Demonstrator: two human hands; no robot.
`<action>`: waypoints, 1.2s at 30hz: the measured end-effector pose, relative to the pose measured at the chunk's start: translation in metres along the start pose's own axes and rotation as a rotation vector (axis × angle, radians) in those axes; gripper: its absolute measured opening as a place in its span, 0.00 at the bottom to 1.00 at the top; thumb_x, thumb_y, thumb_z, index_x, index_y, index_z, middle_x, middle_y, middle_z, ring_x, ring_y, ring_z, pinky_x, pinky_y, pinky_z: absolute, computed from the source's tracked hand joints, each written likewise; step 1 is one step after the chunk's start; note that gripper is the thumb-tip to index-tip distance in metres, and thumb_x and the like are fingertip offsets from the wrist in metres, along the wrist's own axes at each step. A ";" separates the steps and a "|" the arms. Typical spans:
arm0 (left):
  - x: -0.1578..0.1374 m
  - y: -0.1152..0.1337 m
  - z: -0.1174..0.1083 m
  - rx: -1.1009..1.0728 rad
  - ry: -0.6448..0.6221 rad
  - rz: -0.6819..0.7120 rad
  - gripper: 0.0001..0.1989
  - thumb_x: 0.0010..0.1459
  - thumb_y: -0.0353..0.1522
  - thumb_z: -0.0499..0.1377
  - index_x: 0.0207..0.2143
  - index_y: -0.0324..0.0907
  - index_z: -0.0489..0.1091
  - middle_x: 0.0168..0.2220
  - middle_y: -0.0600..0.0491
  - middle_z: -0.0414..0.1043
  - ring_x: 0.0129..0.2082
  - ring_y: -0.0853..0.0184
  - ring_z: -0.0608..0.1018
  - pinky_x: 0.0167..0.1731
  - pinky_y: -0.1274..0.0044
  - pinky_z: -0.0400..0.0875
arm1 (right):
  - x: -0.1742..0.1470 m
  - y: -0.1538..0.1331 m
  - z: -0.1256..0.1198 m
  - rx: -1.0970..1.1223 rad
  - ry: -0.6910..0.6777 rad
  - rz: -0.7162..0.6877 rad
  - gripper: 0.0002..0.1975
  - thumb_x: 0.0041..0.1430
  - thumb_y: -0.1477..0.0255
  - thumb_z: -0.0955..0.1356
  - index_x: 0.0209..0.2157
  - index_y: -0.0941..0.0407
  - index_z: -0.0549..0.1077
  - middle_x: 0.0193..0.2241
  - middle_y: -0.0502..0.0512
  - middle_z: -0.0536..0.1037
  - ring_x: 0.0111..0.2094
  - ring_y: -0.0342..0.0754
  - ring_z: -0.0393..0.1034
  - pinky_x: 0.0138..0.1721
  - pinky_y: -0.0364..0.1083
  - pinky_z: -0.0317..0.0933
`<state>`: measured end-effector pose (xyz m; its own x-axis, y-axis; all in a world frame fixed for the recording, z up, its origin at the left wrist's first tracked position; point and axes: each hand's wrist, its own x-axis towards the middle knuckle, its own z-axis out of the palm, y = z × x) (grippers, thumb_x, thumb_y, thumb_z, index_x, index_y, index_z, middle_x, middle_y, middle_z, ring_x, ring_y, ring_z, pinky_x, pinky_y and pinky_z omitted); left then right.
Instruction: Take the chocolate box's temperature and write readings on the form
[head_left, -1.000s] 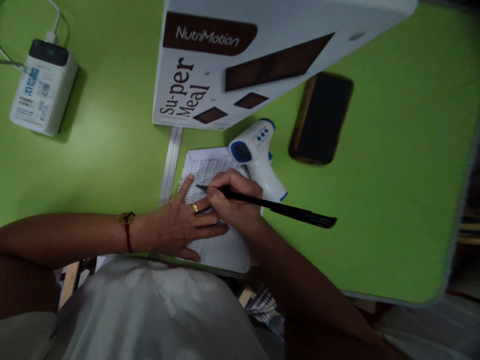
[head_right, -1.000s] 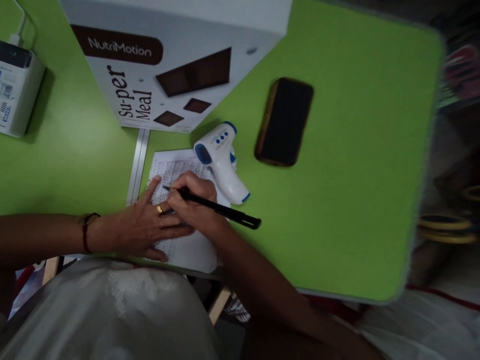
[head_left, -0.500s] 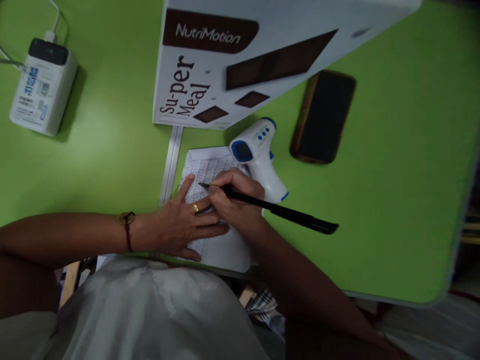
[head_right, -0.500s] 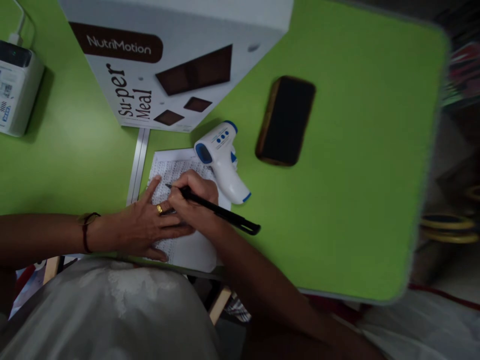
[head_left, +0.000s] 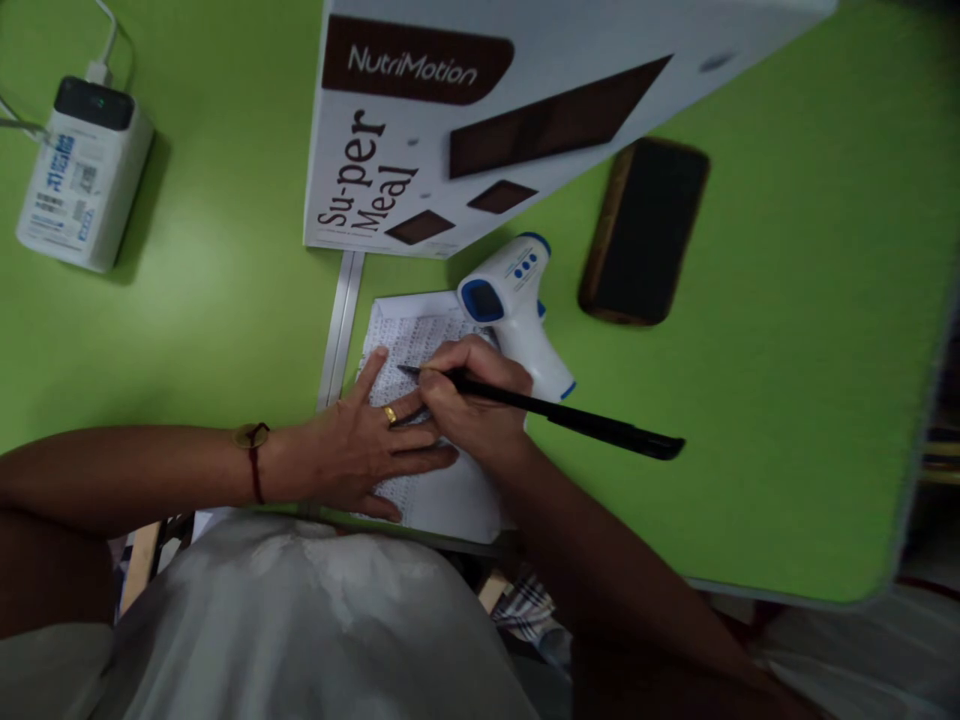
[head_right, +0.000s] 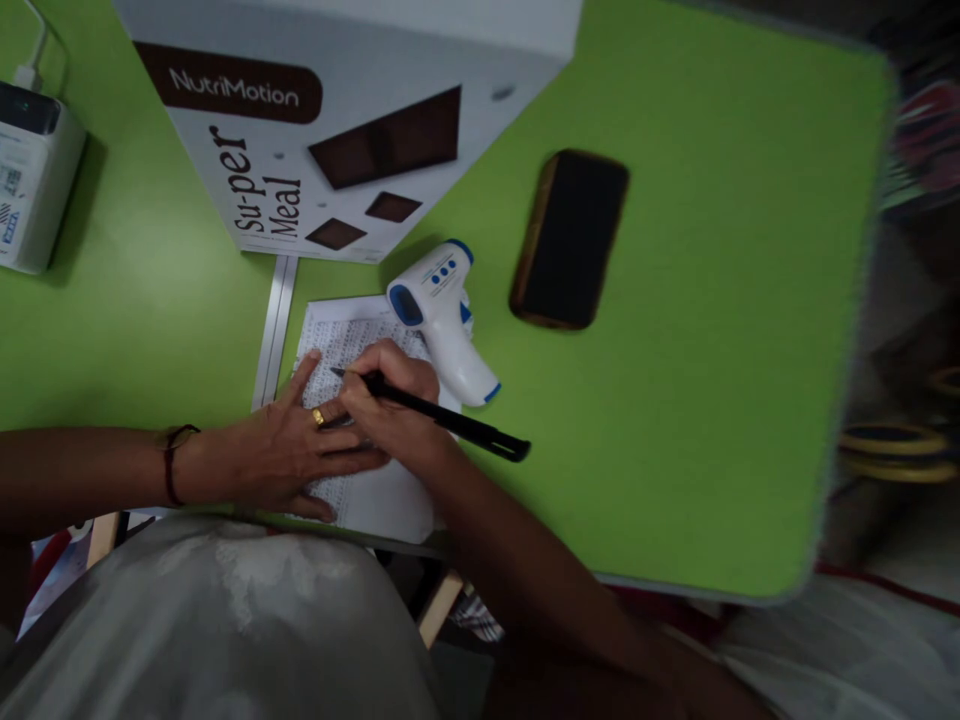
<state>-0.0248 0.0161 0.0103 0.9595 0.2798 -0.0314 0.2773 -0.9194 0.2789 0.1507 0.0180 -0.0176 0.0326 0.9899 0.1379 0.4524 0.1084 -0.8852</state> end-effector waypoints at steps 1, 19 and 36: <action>0.000 0.000 0.000 0.001 0.004 -0.001 0.36 0.60 0.54 0.60 0.65 0.50 0.62 0.66 0.50 0.63 0.68 0.46 0.58 0.65 0.40 0.51 | 0.000 0.000 0.000 0.012 0.000 -0.001 0.06 0.50 0.75 0.66 0.22 0.52 0.66 0.16 0.42 0.67 0.19 0.41 0.61 0.22 0.42 0.57; 0.000 0.001 0.002 0.009 0.026 -0.005 0.35 0.58 0.55 0.61 0.64 0.53 0.64 0.66 0.51 0.63 0.69 0.46 0.59 0.65 0.42 0.53 | 0.002 -0.003 -0.001 0.071 -0.060 -0.057 0.06 0.51 0.75 0.66 0.23 0.52 0.67 0.17 0.43 0.69 0.19 0.41 0.62 0.22 0.43 0.58; 0.000 0.001 0.001 0.013 0.032 -0.001 0.35 0.58 0.55 0.61 0.64 0.53 0.64 0.66 0.51 0.63 0.67 0.46 0.62 0.64 0.40 0.53 | 0.004 -0.003 -0.003 -0.001 -0.115 -0.046 0.05 0.49 0.72 0.66 0.21 0.52 0.68 0.16 0.43 0.70 0.18 0.41 0.62 0.21 0.41 0.57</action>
<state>-0.0248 0.0152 0.0095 0.9573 0.2892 -0.0009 0.2790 -0.9226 0.2663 0.1517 0.0210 -0.0128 -0.0908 0.9878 0.1266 0.4518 0.1541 -0.8787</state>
